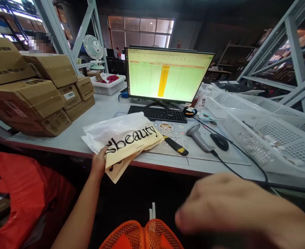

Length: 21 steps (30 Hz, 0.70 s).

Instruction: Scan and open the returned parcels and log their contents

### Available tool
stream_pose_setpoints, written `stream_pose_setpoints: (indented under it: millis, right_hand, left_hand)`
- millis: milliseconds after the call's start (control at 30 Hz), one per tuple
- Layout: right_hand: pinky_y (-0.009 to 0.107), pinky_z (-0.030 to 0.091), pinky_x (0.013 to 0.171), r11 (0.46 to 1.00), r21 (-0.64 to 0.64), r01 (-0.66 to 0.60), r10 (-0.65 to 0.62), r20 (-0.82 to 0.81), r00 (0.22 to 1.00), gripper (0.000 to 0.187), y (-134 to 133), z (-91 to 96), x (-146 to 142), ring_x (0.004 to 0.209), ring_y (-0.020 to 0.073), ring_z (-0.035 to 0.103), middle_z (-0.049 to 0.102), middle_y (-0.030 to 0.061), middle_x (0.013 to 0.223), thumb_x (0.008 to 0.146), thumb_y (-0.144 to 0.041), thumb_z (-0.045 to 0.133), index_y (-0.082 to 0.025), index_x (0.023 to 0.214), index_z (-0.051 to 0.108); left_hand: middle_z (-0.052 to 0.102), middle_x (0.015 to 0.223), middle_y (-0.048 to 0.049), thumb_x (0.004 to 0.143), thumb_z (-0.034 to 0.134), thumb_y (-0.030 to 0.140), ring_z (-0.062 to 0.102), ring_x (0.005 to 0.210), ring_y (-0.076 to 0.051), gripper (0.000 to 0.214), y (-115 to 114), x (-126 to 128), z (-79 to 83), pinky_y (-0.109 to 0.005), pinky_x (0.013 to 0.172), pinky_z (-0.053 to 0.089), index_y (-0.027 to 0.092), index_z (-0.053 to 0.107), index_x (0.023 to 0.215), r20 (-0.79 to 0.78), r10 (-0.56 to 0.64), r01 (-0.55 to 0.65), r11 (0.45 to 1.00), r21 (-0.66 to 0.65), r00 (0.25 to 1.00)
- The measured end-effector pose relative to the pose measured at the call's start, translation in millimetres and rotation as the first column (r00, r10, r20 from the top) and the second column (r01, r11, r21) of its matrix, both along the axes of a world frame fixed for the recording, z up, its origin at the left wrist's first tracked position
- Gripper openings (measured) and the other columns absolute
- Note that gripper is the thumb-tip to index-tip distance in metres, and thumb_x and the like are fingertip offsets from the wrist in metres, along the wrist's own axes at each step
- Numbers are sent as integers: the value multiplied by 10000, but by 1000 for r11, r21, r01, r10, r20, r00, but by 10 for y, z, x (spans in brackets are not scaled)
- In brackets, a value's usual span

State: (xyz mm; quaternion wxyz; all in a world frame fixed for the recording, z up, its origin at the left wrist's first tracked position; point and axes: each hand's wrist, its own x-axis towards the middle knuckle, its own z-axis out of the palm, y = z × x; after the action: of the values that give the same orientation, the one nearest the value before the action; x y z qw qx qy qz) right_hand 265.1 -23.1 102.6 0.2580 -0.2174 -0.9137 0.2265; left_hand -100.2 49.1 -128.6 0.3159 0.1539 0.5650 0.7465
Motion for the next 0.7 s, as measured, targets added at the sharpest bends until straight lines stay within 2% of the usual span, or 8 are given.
stream_pose_setpoints:
  millis: [100, 167, 233, 367, 433, 500, 600, 700]
  right_hand:
    - [324, 646, 833, 931, 145, 334, -315, -140, 939, 701, 479, -170, 74, 863, 166, 751, 769, -111, 977, 952, -317, 582, -609, 1539, 333]
    - [373, 634, 816, 868, 153, 473, -463, -97, 881, 641, 1020, -419, 250, 768, 195, 729, 765, -26, 927, 931, -360, 581, -395, 1556, 444]
    - [416, 622, 806, 752, 136, 645, -647, -35, 761, 624, 1558, -763, 515, 730, 224, 709, 767, 60, 953, 891, -419, 574, -217, 1481, 548]
    - [486, 578, 929, 547, 183, 817, -837, 117, 535, 634, 2163, -1426, 1014, 953, 311, 729, 753, 153, 1136, 862, -471, 538, -140, 1398, 607]
    - [508, 540, 1007, 476, 211, 854, -876, 200, 439, 657, 2227, -1618, 1103, 1134, 357, 689, 709, 193, 1276, 884, -484, 515, -110, 1420, 588]
    - [499, 501, 1066, 447, 223, 866, -879, 290, 379, 674, 2221, -1705, 1072, 1267, 375, 625, 642, 224, 1395, 916, -469, 493, -71, 1457, 550]
    - [471, 498, 1061, 469, 248, 847, -849, 391, 355, 669, 2206, -1714, 919, 1290, 369, 609, 599, 254, 1438, 953, -438, 469, -41, 1490, 504]
    - [486, 529, 980, 469, 280, 838, -837, 444, 320, 670, 2253, -1688, 813, 1213, 381, 646, 618, 275, 1389, 968, -440, 449, -40, 1505, 479]
  left_hand:
    - [775, 993, -73, 737, 761, 241, 746, 1009, -278, 302, -27, 17, 93, -411, 999, 590, 142, 753, 1022, 33, -3, 3, 1000, -3, 999]
    - [773, 961, -69, 737, 757, 236, 742, 999, -289, 281, -68, -45, 205, -438, 1024, 576, 133, 753, 999, 27, 34, -34, 999, -22, 999]
    - [769, 933, -74, 731, 760, 234, 735, 998, -302, 255, -134, -199, 335, -459, 1039, 565, 113, 748, 955, -9, 114, -115, 991, -63, 993]
    - [773, 1084, -85, 745, 715, 233, 700, 1127, -305, 332, -336, -729, 536, -435, 1084, 531, 84, 727, 1041, -255, 351, -344, 936, 72, 901]
    - [773, 1124, -96, 789, 666, 291, 688, 1171, -315, 327, -463, -1002, 592, -427, 1084, 525, 97, 726, 1045, -503, 463, -444, 880, 166, 730]
    - [787, 1064, -113, 836, 613, 377, 706, 1138, -352, 318, -582, -1186, 642, -462, 1049, 544, 127, 742, 984, -754, 458, -530, 830, 174, 471]
    - [761, 1214, -127, 860, 571, 385, 706, 1155, -372, 437, -675, -1199, 713, -497, 1034, 554, 167, 728, 1204, -972, 199, -467, 876, 118, 128]
    - [501, 1586, -128, 862, 558, 236, 576, 1373, -342, 675, -600, -939, 708, -480, 1149, 477, 210, 505, 1534, -988, -130, -265, 959, -104, -82]
